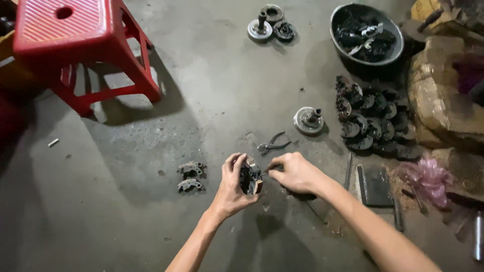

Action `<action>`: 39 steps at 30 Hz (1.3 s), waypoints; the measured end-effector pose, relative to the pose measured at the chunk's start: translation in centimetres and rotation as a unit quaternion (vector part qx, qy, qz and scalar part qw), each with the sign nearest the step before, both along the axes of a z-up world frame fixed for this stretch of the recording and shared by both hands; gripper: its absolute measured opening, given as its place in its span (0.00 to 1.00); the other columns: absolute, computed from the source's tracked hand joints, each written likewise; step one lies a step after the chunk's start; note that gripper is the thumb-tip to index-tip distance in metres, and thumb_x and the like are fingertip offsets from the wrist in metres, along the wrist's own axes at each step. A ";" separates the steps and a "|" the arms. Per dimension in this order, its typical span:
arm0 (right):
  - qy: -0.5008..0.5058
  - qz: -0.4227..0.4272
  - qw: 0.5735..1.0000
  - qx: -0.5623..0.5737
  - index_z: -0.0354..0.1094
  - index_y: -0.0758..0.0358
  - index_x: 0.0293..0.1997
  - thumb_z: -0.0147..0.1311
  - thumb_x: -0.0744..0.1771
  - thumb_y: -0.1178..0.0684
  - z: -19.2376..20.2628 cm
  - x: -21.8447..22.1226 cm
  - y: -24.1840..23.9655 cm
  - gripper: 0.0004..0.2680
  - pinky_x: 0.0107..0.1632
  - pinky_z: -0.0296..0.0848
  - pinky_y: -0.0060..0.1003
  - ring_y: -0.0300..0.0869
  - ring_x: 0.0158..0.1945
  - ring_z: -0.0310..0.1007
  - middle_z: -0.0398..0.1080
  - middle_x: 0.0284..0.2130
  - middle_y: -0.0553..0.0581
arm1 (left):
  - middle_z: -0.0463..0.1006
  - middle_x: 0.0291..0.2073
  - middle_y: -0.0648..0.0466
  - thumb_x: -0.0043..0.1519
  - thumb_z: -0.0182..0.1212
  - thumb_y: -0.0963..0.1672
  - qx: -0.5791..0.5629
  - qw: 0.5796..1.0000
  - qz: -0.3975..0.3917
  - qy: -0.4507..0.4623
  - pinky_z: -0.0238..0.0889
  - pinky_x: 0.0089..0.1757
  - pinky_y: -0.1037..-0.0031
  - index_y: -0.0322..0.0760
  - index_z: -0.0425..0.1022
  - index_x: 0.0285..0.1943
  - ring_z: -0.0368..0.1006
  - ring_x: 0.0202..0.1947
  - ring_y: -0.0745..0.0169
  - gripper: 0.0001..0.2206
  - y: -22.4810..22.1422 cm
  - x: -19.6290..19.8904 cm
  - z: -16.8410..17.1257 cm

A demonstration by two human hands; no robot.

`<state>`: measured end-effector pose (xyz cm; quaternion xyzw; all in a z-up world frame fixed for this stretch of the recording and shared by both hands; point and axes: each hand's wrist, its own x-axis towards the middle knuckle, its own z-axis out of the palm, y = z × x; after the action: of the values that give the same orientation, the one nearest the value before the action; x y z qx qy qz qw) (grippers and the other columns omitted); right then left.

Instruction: Assembling a centrifugal clutch and grinding a metal part on a bench grinder.

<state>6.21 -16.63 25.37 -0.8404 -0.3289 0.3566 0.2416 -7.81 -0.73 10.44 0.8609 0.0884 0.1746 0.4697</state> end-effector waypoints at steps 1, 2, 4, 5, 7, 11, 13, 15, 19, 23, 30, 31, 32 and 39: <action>0.004 -0.003 1.000 -0.002 0.80 0.64 0.43 0.53 0.64 0.53 -1.0 -0.2 -0.4 0.10 0.56 0.76 0.54 0.60 0.51 0.79 0.81 0.42 0.66 | 0.60 0.62 0.39 0.36 0.80 0.46 -0.002 1.000 -0.003 0.004 0.61 0.59 0.44 0.38 0.57 0.75 0.62 0.60 0.26 0.52 0.0 -0.2 -0.6; -0.001 -0.019 0.999 0.027 0.80 0.62 0.44 0.54 0.64 0.53 -1.9 -0.3 -0.6 0.10 0.54 0.76 0.54 0.59 0.50 0.80 0.82 0.41 0.65 | 0.59 0.62 0.38 0.37 0.81 0.46 -0.021 1.000 -0.008 0.003 0.60 0.59 0.42 0.37 0.56 0.75 0.62 0.60 0.25 0.52 0.1 -0.2 -1.1; -0.006 -0.035 0.998 0.054 0.80 0.61 0.44 0.55 0.64 0.52 -2.9 -0.5 -0.7 0.10 0.53 0.76 0.53 0.58 0.49 0.81 0.82 0.40 0.64 | 0.58 0.62 0.37 0.38 0.81 0.47 -0.041 0.999 -0.011 0.002 0.58 0.60 0.40 0.37 0.55 0.75 0.61 0.61 0.23 0.52 0.2 -0.3 -1.2; -0.019 0.001 0.998 0.055 0.79 0.60 0.46 0.55 0.64 0.54 -3.1 -0.6 -0.6 0.09 0.52 0.77 0.53 0.60 0.48 0.80 0.82 0.40 0.63 | 0.58 0.62 0.38 0.38 0.81 0.47 -0.022 1.000 -0.016 0.012 0.58 0.60 0.41 0.37 0.55 0.75 0.61 0.61 0.24 0.52 0.2 -0.4 -0.8; -0.030 0.038 0.997 0.056 0.79 0.60 0.47 0.56 0.65 0.55 -3.7 -0.5 -0.5 0.09 0.51 0.78 0.53 0.61 0.48 0.80 0.82 0.40 0.63 | 0.58 0.63 0.39 0.38 0.82 0.47 -0.003 0.999 -0.020 0.025 0.59 0.60 0.42 0.38 0.56 0.75 0.61 0.61 0.25 0.52 0.3 -0.5 -0.6; -0.095 0.103 0.990 -0.024 0.74 0.55 0.53 0.59 0.64 0.52 -5.3 -0.1 -0.7 0.13 0.54 0.75 0.57 0.59 0.52 0.77 0.80 0.43 0.60 | 0.59 0.63 0.41 0.34 0.80 0.48 -0.024 0.995 -0.074 0.055 0.62 0.59 0.42 0.42 0.57 0.75 0.64 0.59 0.25 0.53 0.4 -0.9 -1.3; -0.075 0.087 0.993 -0.037 0.75 0.49 0.52 0.58 0.64 0.46 -6.4 0.5 -1.0 0.12 0.53 0.75 0.56 0.58 0.53 0.76 0.81 0.43 0.56 | 0.61 0.62 0.42 0.33 0.80 0.49 -0.034 0.993 -0.090 0.065 0.63 0.58 0.42 0.43 0.59 0.74 0.65 0.57 0.26 0.53 0.2 -1.2 -0.4; -0.049 0.096 0.994 -0.006 0.79 0.55 0.35 0.61 0.62 0.48 -8.1 1.5 -1.4 0.06 0.43 0.77 0.48 0.56 0.40 0.81 0.81 0.29 0.57 | 0.59 0.62 0.40 0.35 0.77 0.47 -0.055 0.978 -0.162 0.123 0.62 0.58 0.40 0.42 0.56 0.75 0.62 0.59 0.23 0.52 -0.1 -1.7 2.0; 0.003 0.086 0.996 0.001 0.77 0.55 0.27 0.62 0.61 0.46 -7.7 2.1 -2.3 0.07 0.38 0.75 0.45 0.51 0.33 0.81 0.80 0.24 0.54 | 0.58 0.63 0.41 0.36 0.77 0.48 -0.037 0.970 -0.191 0.145 0.63 0.58 0.41 0.45 0.55 0.75 0.61 0.60 0.24 0.52 -0.3 -1.4 3.9; 0.044 0.093 0.995 0.017 0.74 0.56 0.22 0.63 0.61 0.50 -8.5 2.5 -2.9 0.07 0.34 0.72 0.38 0.38 0.23 0.72 0.74 0.16 0.52 | 0.56 0.65 0.43 0.36 0.76 0.46 -0.005 0.961 -0.220 0.170 0.63 0.59 0.44 0.47 0.53 0.76 0.56 0.65 0.27 0.53 -0.5 -1.2 6.0; 0.095 0.051 0.994 0.025 0.64 0.68 0.16 0.65 0.62 0.54 -8.1 2.3 -3.2 0.14 0.24 0.59 0.33 0.36 0.19 0.52 0.61 0.13 0.48 | 0.53 0.71 0.41 0.37 0.75 0.43 0.077 0.954 -0.242 0.161 0.65 0.57 0.50 0.42 0.55 0.73 0.53 0.66 0.35 0.49 -0.5 -0.8 6.8; 0.094 0.050 0.994 0.027 0.64 0.68 0.16 0.65 0.62 0.54 -8.3 2.1 -3.2 0.14 0.24 0.59 0.33 0.36 0.19 0.52 0.61 0.13 0.48 | 0.53 0.71 0.41 0.37 0.75 0.43 0.079 0.954 -0.242 0.161 0.65 0.57 0.50 0.42 0.55 0.73 0.53 0.66 0.35 0.49 -0.4 -0.5 5.2; 0.042 0.046 0.998 0.008 0.72 0.64 0.22 0.65 0.63 0.54 -8.5 1.9 -3.1 0.09 0.24 0.64 0.30 0.34 0.18 0.59 0.70 0.15 0.50 | 0.54 0.70 0.41 0.36 0.77 0.43 0.089 0.960 -0.217 0.154 0.63 0.58 0.44 0.43 0.56 0.73 0.53 0.66 0.33 0.50 -0.3 -0.2 3.6; -0.256 -0.058 0.959 0.109 0.71 0.63 0.52 0.59 0.63 0.50 -17.0 -2.7 -6.9 0.15 0.45 0.80 0.39 0.48 0.42 0.80 0.77 0.47 0.58 | 0.56 0.68 0.39 0.36 0.72 0.43 0.082 0.977 -0.072 0.184 0.68 0.53 0.48 0.42 0.57 0.72 0.59 0.58 0.30 0.47 0.5 -0.5 -0.6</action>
<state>3.53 -23.55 8.33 -0.8899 -0.3670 0.0766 0.2599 -8.35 -0.21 9.87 0.9180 0.0964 -0.0145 0.3843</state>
